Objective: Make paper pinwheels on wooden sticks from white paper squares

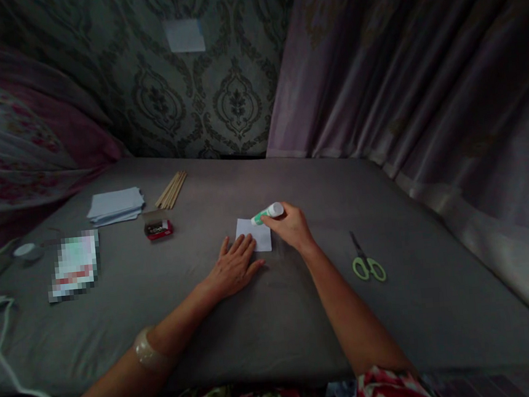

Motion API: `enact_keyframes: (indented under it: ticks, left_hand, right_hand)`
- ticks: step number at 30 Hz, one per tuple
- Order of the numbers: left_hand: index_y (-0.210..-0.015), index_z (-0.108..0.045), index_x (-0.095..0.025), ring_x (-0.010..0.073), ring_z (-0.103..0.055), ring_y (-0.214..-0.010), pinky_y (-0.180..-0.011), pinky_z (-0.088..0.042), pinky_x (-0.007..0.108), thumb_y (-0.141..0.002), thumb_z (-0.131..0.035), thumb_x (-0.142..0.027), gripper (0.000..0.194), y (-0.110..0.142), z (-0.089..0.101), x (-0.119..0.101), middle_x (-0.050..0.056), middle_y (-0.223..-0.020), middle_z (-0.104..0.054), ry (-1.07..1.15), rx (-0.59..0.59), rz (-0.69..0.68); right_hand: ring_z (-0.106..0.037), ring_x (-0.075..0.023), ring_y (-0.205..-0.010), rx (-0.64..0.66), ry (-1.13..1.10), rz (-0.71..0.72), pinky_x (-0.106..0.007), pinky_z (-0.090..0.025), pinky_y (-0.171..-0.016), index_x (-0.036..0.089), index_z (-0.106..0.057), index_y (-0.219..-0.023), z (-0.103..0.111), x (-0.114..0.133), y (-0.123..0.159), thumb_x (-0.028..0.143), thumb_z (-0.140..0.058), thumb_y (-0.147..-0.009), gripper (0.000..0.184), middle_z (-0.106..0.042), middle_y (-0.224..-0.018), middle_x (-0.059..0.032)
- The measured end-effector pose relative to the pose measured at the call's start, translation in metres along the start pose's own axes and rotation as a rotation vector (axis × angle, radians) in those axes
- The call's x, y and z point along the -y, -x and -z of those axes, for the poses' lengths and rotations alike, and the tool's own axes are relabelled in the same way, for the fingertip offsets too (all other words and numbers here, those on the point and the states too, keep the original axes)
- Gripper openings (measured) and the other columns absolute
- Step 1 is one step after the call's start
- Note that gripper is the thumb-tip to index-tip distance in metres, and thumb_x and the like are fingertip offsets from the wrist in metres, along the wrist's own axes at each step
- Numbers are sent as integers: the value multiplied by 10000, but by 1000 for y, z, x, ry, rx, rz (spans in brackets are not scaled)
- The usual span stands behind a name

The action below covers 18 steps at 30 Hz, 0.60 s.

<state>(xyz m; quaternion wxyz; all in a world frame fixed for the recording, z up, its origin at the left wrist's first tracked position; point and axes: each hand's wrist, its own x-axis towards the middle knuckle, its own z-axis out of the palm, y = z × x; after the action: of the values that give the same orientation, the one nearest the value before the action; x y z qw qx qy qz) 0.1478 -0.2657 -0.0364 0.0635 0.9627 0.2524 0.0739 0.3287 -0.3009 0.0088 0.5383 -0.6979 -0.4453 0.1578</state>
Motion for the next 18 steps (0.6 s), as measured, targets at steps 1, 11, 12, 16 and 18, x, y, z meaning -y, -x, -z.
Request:
enact_keyframes:
  ticks: [1,11,12,16,18]
  left_hand:
    - [-1367,-424,-107,317,-309,-1359,-1109,-159,550,-933,-167,-550,672,-1,-1,0,178,-1447,-394,-8,-17,15]
    - [-1184,-562,-188,281,-478,-1186,-1088,-165,586,-951,-268,-460,463,-1,7,5,123,-1242,-566,6,-135,33]
    - [-1169,-567,-185,281,-483,-1179,-1086,-168,588,-951,-276,-452,452,-1,7,5,125,-1233,-571,9,-140,30]
    - [-1154,-572,-192,291,-477,-1189,-1077,-191,586,-947,-303,-438,418,-1,7,5,127,-1236,-569,4,-140,27]
    - [-1160,-570,-195,298,-454,-1220,-1075,-202,582,-945,-314,-431,409,-1,7,7,131,-1255,-558,3,-138,30]
  right_hand:
    - [-595,-165,-653,16,63,34,-275,-447,-628,171,-640,-759,-1,-1,-1,403,-705,-629,273,-676,-728,-28]
    - [-604,-197,-785,133,606,228,-373,-308,-894,211,-647,-768,-16,7,-5,398,-643,-703,198,-679,-742,-21]
    - [-600,-198,-787,150,620,232,-374,-301,-895,210,-647,-776,-17,8,-6,399,-645,-703,202,-676,-747,-24]
    - [-586,-198,-780,197,651,242,-373,-297,-888,204,-647,-778,-21,9,-7,392,-648,-705,202,-672,-753,-33]
    - [-586,-196,-774,198,651,227,-364,-312,-871,199,-648,-768,-23,9,-7,388,-645,-712,197,-674,-754,-36]
